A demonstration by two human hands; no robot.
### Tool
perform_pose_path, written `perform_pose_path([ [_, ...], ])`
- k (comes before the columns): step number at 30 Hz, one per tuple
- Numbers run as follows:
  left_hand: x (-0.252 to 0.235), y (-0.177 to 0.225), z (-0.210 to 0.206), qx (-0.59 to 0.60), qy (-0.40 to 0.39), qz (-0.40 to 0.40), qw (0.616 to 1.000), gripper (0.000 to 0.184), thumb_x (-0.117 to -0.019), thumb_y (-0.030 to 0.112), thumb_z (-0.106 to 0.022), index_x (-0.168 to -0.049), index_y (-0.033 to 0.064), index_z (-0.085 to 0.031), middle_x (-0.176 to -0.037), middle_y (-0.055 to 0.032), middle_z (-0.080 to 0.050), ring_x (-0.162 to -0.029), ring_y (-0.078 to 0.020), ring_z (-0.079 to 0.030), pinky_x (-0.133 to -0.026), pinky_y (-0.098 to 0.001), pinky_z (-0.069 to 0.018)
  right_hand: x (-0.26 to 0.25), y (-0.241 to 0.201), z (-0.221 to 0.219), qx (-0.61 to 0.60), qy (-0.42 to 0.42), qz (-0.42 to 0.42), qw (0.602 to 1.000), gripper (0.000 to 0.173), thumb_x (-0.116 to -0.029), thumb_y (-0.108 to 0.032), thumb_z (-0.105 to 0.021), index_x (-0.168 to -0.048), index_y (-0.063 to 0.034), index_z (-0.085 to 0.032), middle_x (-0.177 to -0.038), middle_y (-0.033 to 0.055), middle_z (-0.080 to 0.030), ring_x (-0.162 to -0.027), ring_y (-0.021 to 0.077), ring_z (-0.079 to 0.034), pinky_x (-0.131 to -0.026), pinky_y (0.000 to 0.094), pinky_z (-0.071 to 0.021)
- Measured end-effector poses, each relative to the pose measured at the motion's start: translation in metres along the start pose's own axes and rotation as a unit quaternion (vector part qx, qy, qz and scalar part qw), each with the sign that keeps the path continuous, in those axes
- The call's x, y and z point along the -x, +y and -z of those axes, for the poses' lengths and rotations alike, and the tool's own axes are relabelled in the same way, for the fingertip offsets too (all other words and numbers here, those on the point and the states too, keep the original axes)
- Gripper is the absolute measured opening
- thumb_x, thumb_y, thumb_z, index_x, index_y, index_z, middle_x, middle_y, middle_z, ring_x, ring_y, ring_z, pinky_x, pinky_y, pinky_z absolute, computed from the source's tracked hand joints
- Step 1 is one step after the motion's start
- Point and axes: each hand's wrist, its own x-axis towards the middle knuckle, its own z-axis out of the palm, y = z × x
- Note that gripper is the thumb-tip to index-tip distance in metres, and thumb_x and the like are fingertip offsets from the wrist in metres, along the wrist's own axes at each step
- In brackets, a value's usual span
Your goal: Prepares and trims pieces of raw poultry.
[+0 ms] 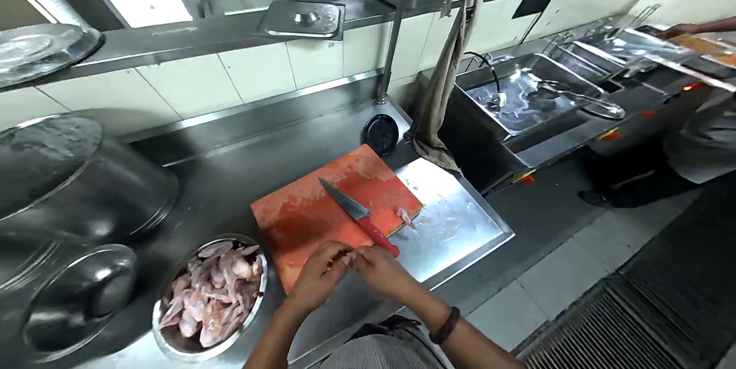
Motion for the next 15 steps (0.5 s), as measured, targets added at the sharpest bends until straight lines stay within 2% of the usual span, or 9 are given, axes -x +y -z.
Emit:
perform_pose_path([
  [1, 0.0, -0.001, 0.0, 0.01, -0.03, 0.0, 1.0, 0.036, -0.1041, 0.03, -0.056, -0.132, 0.0106, -0.066, -0.127, -0.0073, -0.067, -0.112, -0.016, -0.066, -0.097, -0.0369, -0.056, 0.0, 0.001, 0.004, -0.069, -0.005, -0.031, 0.997, 0.039, -0.109, -0.031, -0.04, -0.111, -0.0022, -0.066, -0.085, 0.0089, -0.062, -0.072, 0.0191, -0.06, -0.069, 0.0385, -0.0516],
  [2, 0.0, -0.003, -0.002, 0.02, -0.04, 0.006, 0.999, 0.037, -0.104, 0.029, -0.056, -0.135, 0.0111, -0.064, -0.128, -0.0072, -0.066, -0.111, -0.0157, -0.066, -0.096, -0.0364, -0.0559, 0.001, 0.001, 0.007, -0.143, -0.013, -0.064, 0.988, 0.035, -0.1093, -0.032, -0.041, -0.108, -0.0061, -0.064, -0.073, 0.0015, -0.054, -0.058, 0.0121, -0.05, -0.054, 0.0303, -0.0449],
  [3, 0.0, -0.005, -0.004, 0.028, -0.031, 0.011, 0.999, 0.037, -0.1046, 0.029, -0.055, -0.136, 0.0102, -0.063, -0.127, -0.0079, -0.067, -0.109, -0.0154, -0.066, -0.096, -0.0362, -0.0557, 0.002, -0.001, 0.012, -0.215, -0.025, -0.093, 0.972, 0.031, -0.1098, -0.032, -0.041, -0.104, -0.0094, -0.061, -0.065, -0.0034, -0.047, -0.05, 0.0082, -0.042, -0.047, 0.0257, -0.0388],
  [6, 0.002, -0.005, -0.015, 0.024, 0.035, 0.021, 0.999, 0.035, -0.107, 0.024, -0.046, -0.131, 0.0069, -0.064, -0.12, -0.009, -0.068, -0.106, -0.014, -0.067, -0.096, -0.0345, -0.0558, 0.004, -0.007, 0.018, -0.317, -0.044, -0.121, 0.94, 0.034, -0.1114, -0.037, -0.041, -0.104, -0.012, -0.062, -0.062, -0.0063, -0.045, -0.045, 0.0059, -0.04, -0.043, 0.022, -0.0368],
  [9, 0.003, 0.0, -0.023, 0.013, 0.047, 0.045, 0.998, 0.033, -0.1053, 0.02, -0.045, -0.128, 0.0046, -0.063, -0.117, -0.0113, -0.068, -0.105, -0.016, -0.067, -0.095, -0.0356, -0.0552, 0.004, -0.003, 0.012, -0.245, -0.013, -0.061, 0.967, 0.036, -0.1111, -0.036, -0.041, -0.106, -0.0092, -0.064, -0.067, -0.0041, -0.052, -0.051, 0.0072, -0.045, -0.047, 0.0238, -0.0404],
  [10, 0.004, 0.002, -0.024, 0.018, 0.043, 0.052, 0.998, 0.033, -0.1053, 0.019, -0.045, -0.129, 0.0041, -0.063, -0.118, -0.0117, -0.067, -0.106, -0.0162, -0.066, -0.096, -0.0357, -0.055, 0.002, 0.001, 0.01, -0.168, 0.012, -0.028, 0.985, 0.034, -0.11, -0.033, -0.042, -0.104, -0.0083, -0.064, -0.07, -0.0019, -0.054, -0.055, 0.0093, -0.049, -0.051, 0.0265, -0.0433],
  [11, 0.004, 0.003, -0.025, 0.021, 0.04, 0.056, 0.997, 0.032, -0.1052, 0.018, -0.045, -0.128, 0.0038, -0.063, -0.119, -0.0113, -0.067, -0.106, -0.0159, -0.066, -0.096, -0.0351, -0.0551, 0.002, 0.004, 0.01, -0.067, 0.039, 0.003, 0.997, 0.033, -0.1076, -0.032, -0.044, -0.107, -0.007, -0.066, -0.076, 0.0033, -0.059, -0.064, 0.0152, -0.056, -0.061, 0.0339, -0.0489],
  [13, 0.004, 0.006, -0.026, 0.024, 0.033, 0.062, 0.997, 0.03, -0.1054, 0.016, -0.044, -0.124, 0.0044, -0.064, -0.115, -0.0088, -0.068, -0.104, -0.0142, -0.067, -0.095, -0.0334, -0.0552, 0.005, 0.004, 0.011, 0.115, 0.069, 0.056, 0.989, 0.034, -0.1057, -0.032, -0.049, -0.124, -0.0089, -0.065, -0.093, 0.0107, -0.07, -0.082, 0.0253, -0.069, -0.08, 0.0464, -0.0573],
  [15, 0.002, 0.004, -0.028, 0.032, 0.019, 0.078, 0.996, 0.032, -0.1051, 0.017, -0.042, -0.124, 0.0043, -0.064, -0.115, -0.0097, -0.068, -0.105, -0.0153, -0.066, -0.096, -0.0351, -0.0549, 0.007, 0.011, 0.009, 0.182, 0.065, 0.112, 0.975, 0.037, -0.1048, -0.033, -0.053, -0.133, -0.0105, -0.063, -0.105, 0.0136, -0.072, -0.092, 0.0286, -0.071, -0.087, 0.0493, -0.0579],
])
